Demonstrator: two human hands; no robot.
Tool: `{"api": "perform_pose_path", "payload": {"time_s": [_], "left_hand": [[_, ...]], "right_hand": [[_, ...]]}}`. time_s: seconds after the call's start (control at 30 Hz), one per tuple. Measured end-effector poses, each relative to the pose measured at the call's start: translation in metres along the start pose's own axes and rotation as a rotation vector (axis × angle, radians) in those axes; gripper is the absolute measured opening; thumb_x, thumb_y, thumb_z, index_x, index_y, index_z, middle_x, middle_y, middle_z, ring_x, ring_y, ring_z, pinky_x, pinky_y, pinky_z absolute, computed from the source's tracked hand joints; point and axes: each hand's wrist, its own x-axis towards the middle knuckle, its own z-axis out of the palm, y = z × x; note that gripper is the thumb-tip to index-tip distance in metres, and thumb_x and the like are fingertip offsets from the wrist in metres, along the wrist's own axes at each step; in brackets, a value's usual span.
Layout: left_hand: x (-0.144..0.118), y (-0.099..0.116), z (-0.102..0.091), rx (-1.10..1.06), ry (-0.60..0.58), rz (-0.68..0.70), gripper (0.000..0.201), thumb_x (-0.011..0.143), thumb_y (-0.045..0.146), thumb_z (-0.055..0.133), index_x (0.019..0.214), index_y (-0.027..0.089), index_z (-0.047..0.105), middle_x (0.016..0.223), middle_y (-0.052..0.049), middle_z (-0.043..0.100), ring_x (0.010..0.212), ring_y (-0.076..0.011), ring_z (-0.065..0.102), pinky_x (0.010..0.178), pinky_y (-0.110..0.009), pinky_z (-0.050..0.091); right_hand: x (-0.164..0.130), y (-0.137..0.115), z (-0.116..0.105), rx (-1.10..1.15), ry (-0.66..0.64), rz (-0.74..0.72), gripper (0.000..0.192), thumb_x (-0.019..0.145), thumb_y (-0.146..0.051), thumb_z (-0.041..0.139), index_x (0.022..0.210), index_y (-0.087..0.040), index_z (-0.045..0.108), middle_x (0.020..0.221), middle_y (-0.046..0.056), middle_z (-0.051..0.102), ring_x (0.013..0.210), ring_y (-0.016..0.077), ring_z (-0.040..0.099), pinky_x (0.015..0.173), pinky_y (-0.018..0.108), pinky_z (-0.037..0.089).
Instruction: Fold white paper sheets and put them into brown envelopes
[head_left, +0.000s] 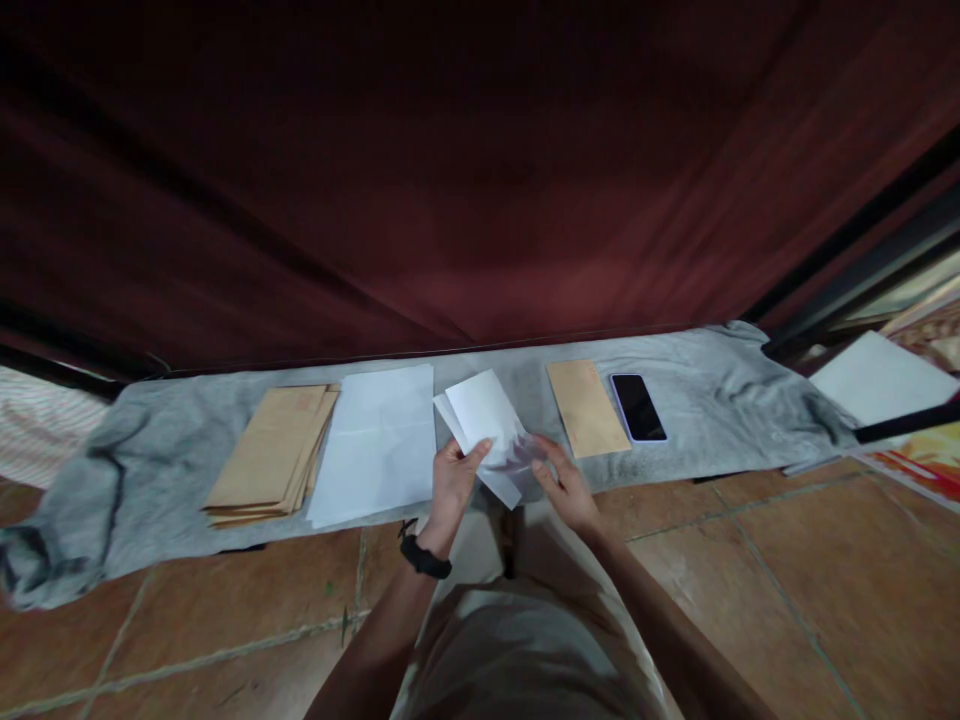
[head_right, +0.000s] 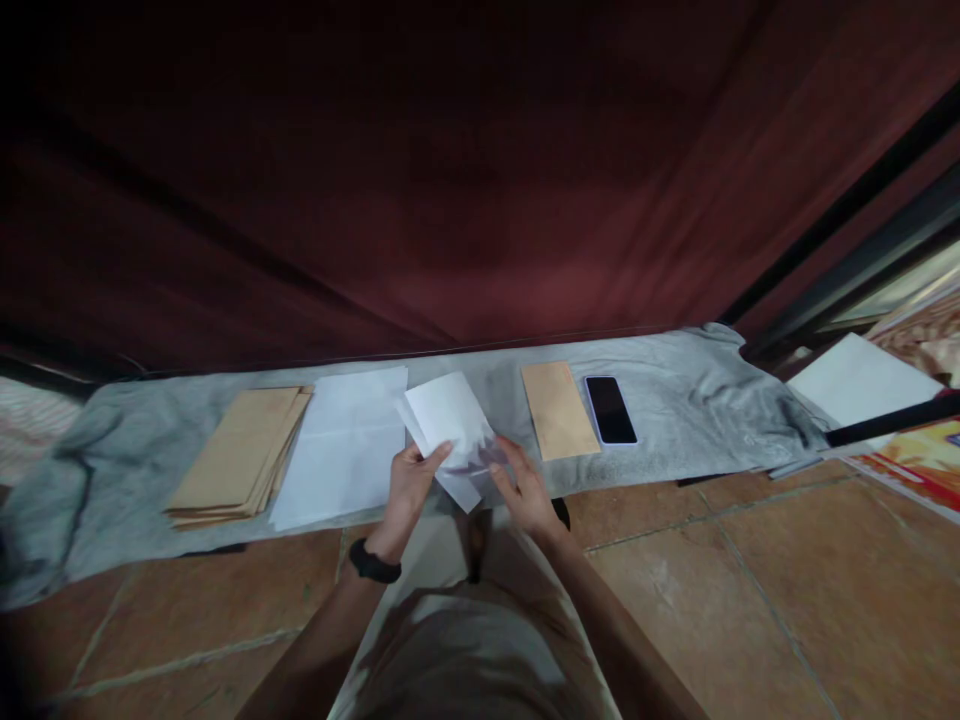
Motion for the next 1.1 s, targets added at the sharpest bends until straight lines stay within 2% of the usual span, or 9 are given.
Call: {"api": "perform_pose_path", "payload": {"time_s": [0.13,0.2,0.3,0.4,0.5,0.6,0.73,0.93,1.1], "left_hand": [[-0.004,0.004,0.008,-0.008,-0.053,0.013,0.039,0.061,0.052,0.085,0.076,0.016,0.076,0.075,-0.004,0.075,0.067,-0.0176,0.064,0.066,-0.029,0.051],[-0.005,0.005,0.009,0.001,-0.067,0.016,0.039,0.063,0.054,0.083,0.068,0.017,0.072,0.067,-0.001,0.071,0.063,-0.0158,0.061,0.062,-0.028,0.048],[-0.002,0.005,0.005,0.007,-0.097,-0.018,0.044,0.066,0.059,0.080,0.063,0.017,0.067,0.059,0.001,0.063,0.056,-0.0139,0.056,0.055,-0.026,0.043],[0.004,0.006,-0.004,-0.036,-0.084,-0.063,0.047,0.066,0.062,0.080,0.065,0.017,0.067,0.058,0.001,0.063,0.055,-0.0136,0.056,0.056,-0.026,0.044],[0.013,0.008,-0.014,-0.072,-0.091,-0.097,0.048,0.060,0.059,0.086,0.073,0.015,0.073,0.067,-0.003,0.070,0.063,-0.0158,0.061,0.064,-0.028,0.048],[0.021,0.008,-0.024,-0.054,-0.099,-0.096,0.049,0.055,0.054,0.089,0.080,0.014,0.076,0.079,-0.006,0.076,0.072,-0.0190,0.066,0.071,-0.030,0.050],[0.025,0.000,-0.034,-0.067,-0.031,-0.084,0.054,0.055,0.054,0.089,0.089,0.014,0.078,0.093,-0.010,0.078,0.088,-0.0237,0.070,0.082,-0.034,0.052],[0.033,-0.015,-0.055,0.020,0.061,-0.027,0.046,0.058,0.052,0.086,0.086,0.017,0.075,0.089,-0.007,0.077,0.091,-0.0252,0.070,0.082,-0.035,0.054],[0.065,-0.008,-0.076,0.184,0.128,0.058,0.044,0.057,0.051,0.084,0.082,0.017,0.070,0.079,-0.005,0.074,0.080,-0.0230,0.068,0.074,-0.033,0.053]], "right_hand": [[0.004,-0.014,0.020,0.034,-0.050,0.002,0.065,0.096,-0.053,0.058,0.153,-0.027,0.044,0.156,0.009,0.048,0.144,0.0253,0.045,0.121,0.048,0.036],[0.007,-0.022,0.023,0.071,-0.049,0.001,0.062,0.095,-0.054,0.060,0.149,-0.026,0.051,0.153,0.010,0.053,0.141,0.0262,0.049,0.120,0.047,0.038],[0.013,-0.030,0.021,0.180,-0.037,0.104,0.048,0.096,-0.057,0.054,0.130,-0.026,0.069,0.129,0.006,0.071,0.120,0.0271,0.065,0.108,0.047,0.050],[0.018,-0.031,0.014,0.343,0.073,0.280,0.049,0.091,-0.064,0.057,0.106,-0.022,0.077,0.096,0.005,0.079,0.094,0.0274,0.072,0.088,0.042,0.059],[0.023,-0.023,0.005,0.488,0.258,0.419,0.051,0.083,-0.068,0.066,0.091,-0.018,0.076,0.079,0.004,0.076,0.078,0.0254,0.072,0.073,0.036,0.060],[0.031,-0.009,-0.003,0.604,0.370,0.490,0.051,0.077,-0.066,0.070,0.095,-0.018,0.072,0.078,0.003,0.076,0.074,0.0243,0.072,0.064,0.033,0.058],[0.044,0.010,-0.014,0.699,0.498,0.479,0.048,0.073,-0.060,0.073,0.100,-0.020,0.067,0.085,0.004,0.077,0.075,0.0231,0.073,0.057,0.030,0.057],[0.047,0.032,-0.023,0.699,0.514,0.532,0.036,0.068,-0.048,0.078,0.088,-0.021,0.064,0.070,-0.002,0.070,0.053,0.0135,0.063,0.046,0.023,0.048],[0.033,0.045,-0.016,0.635,0.498,0.569,0.038,0.061,-0.044,0.081,0.088,-0.021,0.069,0.072,-0.002,0.070,0.056,0.0132,0.062,0.051,0.025,0.051]]}}
